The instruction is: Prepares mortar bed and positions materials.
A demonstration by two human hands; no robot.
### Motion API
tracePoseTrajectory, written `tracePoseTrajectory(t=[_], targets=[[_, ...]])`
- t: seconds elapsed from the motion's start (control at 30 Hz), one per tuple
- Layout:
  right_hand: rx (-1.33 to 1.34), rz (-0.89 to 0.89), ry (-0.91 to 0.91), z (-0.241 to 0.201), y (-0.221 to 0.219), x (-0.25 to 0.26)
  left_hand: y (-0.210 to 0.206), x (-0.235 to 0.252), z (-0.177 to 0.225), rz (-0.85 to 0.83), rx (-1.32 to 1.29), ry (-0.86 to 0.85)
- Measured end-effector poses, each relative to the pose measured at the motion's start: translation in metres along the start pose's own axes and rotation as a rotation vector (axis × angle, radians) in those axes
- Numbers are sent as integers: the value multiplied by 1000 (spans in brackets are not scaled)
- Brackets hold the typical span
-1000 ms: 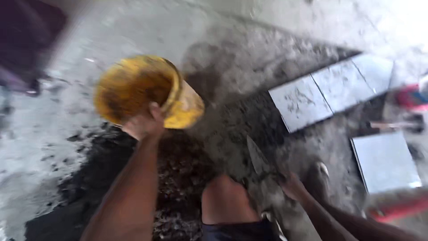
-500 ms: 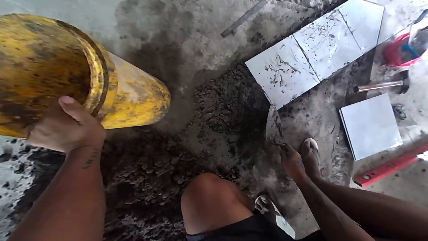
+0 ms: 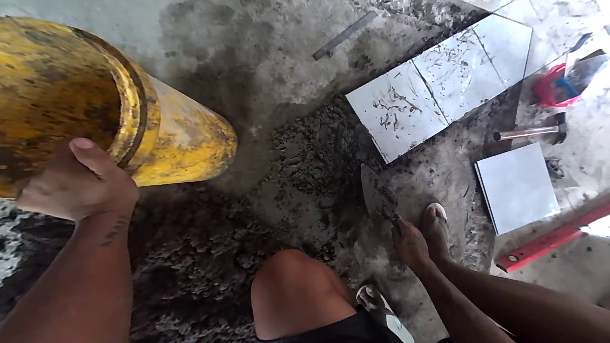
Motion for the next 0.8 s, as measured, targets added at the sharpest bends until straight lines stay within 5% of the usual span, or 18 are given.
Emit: tracePoseTrajectory(t=[0.17,0.47,0.67,0.8], targets=[[13,-11,-43,11,1,18,-2,-1,0,-7,20,27],[417,6,25,-28,16,8,0,2,0,-5,40,15],[837,97,-168,-34,-14,-20,0,4,0,-4,10,0],[825,112,-142,-61,-28,5,-2,5,-3,-4,5,-9]])
Point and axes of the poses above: each hand's wrist, its own x-axis towards the middle knuckle, its own y-axis out of the back of the hand, z = x × y, the point moved 5 cm from there along x, towards the middle knuckle, and after that the axes turned 10 degrees about y, right-handed, at the moved point
